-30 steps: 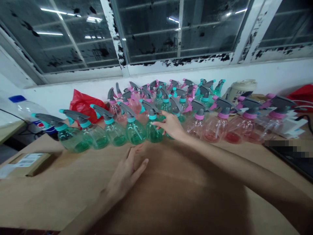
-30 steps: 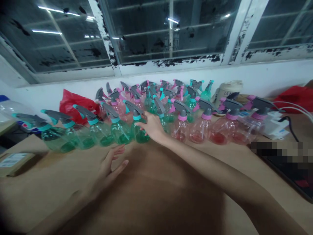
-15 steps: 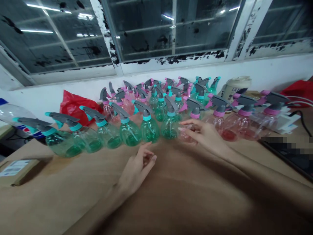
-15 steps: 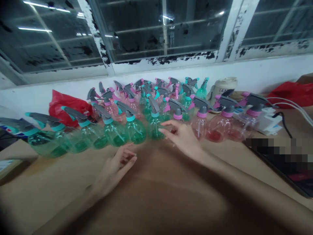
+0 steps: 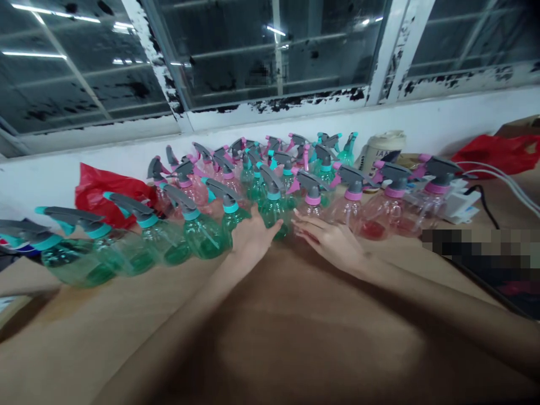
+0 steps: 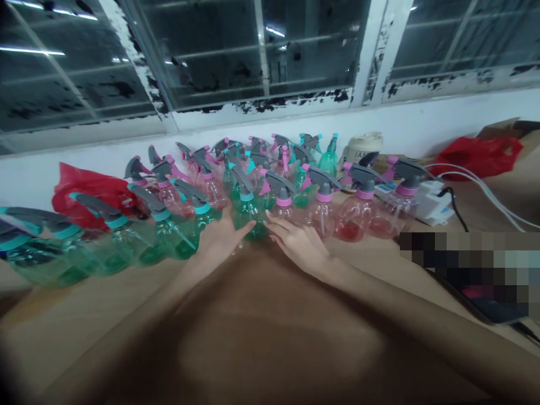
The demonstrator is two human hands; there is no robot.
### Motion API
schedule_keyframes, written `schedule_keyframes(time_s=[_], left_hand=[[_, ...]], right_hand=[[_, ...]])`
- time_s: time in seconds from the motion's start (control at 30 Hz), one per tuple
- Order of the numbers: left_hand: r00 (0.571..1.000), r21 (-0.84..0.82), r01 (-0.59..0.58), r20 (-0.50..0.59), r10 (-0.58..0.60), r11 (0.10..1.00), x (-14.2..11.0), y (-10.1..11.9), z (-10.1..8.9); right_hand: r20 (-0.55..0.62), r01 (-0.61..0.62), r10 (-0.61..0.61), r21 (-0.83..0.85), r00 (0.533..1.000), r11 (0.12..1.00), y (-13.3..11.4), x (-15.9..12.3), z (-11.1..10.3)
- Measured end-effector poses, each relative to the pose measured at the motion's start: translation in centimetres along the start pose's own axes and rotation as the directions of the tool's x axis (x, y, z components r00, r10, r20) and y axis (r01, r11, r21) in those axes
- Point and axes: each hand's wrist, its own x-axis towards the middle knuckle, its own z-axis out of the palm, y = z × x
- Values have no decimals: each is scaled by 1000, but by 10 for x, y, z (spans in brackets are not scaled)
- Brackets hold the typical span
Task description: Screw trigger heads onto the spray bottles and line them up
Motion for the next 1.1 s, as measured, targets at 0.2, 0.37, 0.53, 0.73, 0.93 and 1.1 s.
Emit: schedule_keyframes(time_s=[0.2,0.37,0.53,0.73,0.93,1.1], left_hand=[[999,8,-23,35,22,1000,8,2,6],[998,40,-32,50,30,999,2,7,1],[997,71,-45,64,40,996,-12,8,-5],[989,21,-80,125,77,997,-40,4,-9],[981,-71,-131,137,139,989,-77,2,-17],[966,-78,-179,175,191,981,-108,9,-16]], right_hand=[[28,10,-8,-85,1000,996,7,-3,-1],[24,1,2,-87,1000,996,14,-1,-2],[19,6,-5,-45,1000,999,16,1,-4],[-32,17,-14,83,999,996,15,-6,-9],[-33,-79,97,363,995,929,6,-23,-36],[200,-109,-1,542,980,833,-6,-41,-59]])
